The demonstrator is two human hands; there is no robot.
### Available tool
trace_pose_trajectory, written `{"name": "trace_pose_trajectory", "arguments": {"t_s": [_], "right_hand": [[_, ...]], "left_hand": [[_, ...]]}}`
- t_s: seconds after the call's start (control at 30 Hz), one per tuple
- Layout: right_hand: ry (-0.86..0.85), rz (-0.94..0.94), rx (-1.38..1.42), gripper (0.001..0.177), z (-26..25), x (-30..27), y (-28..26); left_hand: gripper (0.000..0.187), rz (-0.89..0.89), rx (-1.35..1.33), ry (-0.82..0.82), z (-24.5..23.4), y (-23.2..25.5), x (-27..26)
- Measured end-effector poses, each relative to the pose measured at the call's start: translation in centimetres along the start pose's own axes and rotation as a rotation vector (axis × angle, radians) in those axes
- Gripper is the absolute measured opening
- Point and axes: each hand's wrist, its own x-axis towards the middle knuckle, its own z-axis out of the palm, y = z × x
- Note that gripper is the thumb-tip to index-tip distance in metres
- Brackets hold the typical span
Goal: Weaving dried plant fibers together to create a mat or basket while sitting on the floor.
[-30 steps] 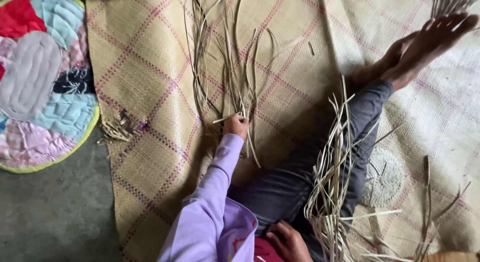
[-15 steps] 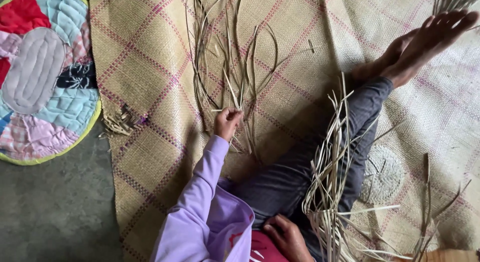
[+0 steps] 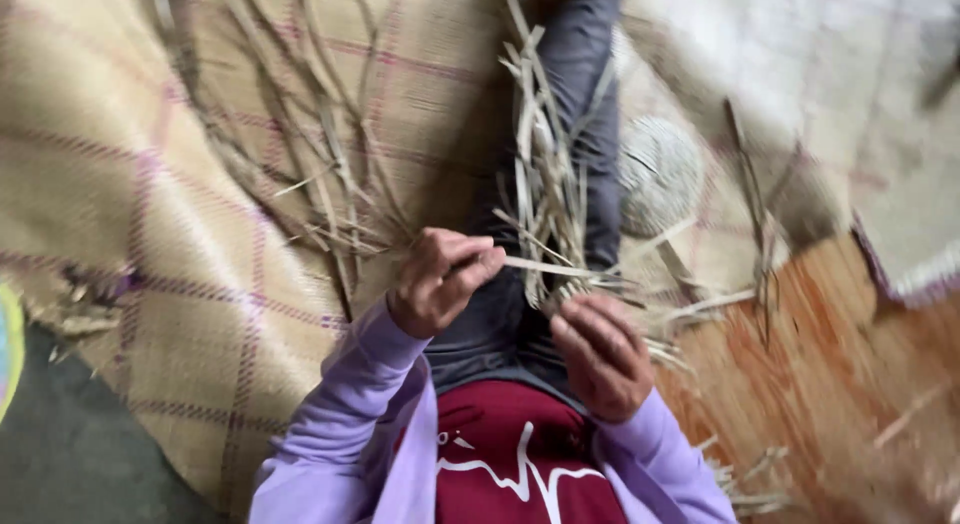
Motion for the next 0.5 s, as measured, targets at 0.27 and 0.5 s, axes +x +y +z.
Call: {"name": "trace_pose_trajectory", "arguments": {"t_s": [0.27, 0.5], "right_hand": [[-0.082, 0.517, 0.204, 0.013, -1.3, 0.9, 2.1], [-0.099, 0.79, 0.315, 0.014, -2.9, -2.7, 5.4]], "left_hand": [[0.007, 0.068, -0.165, -0.16, 3.0, 3.4, 1.5], [0.011, -0.566, -0.342, -0.416, 1.3, 2.0, -1.4]]}}
